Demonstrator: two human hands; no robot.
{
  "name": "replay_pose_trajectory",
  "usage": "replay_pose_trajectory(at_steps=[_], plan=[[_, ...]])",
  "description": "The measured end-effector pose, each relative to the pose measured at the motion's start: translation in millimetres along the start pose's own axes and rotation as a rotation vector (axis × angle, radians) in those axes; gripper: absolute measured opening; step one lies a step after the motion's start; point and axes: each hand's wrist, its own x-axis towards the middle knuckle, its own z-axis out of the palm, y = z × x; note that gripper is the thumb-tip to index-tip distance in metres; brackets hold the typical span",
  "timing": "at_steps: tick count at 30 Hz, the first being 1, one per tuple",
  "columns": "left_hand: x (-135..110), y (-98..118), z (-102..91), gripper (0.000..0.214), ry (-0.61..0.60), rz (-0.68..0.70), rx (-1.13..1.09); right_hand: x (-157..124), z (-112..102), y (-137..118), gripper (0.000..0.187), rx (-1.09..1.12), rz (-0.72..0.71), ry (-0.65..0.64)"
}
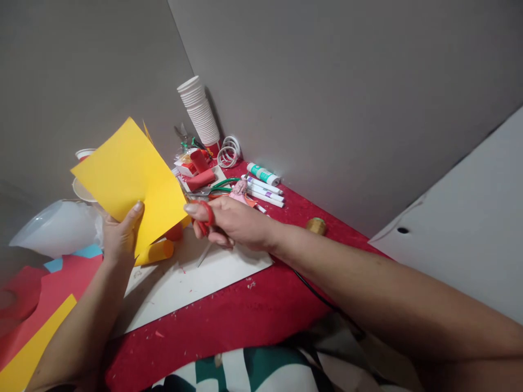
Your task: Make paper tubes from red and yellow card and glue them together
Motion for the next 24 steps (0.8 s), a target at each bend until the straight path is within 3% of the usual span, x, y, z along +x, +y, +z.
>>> replay_pose_trajectory(at_steps=[3, 7, 17, 24], plan=[[0, 2, -1.6, 0.049, -0.02, -0.033, 0.009, -1, 0, -2, 0.057, -0.242, -0.048, 0.051], [-1, 2, -4.6, 0.051, -0.031, -0.129, 0.003, -1, 0, -5, 0.06, -0.32, -0.044, 0.047], [-13, -4, 1.7, 0.049, -0.024, -0.234, -0.038, 4, 9, 7, 0.058, 0.005, -0.067, 0.071], [-15, -4, 1.7, 0.052, -0.036, -0.237, -0.022, 4, 12, 8, 0.057, 0.022, -0.119, 0.101]])
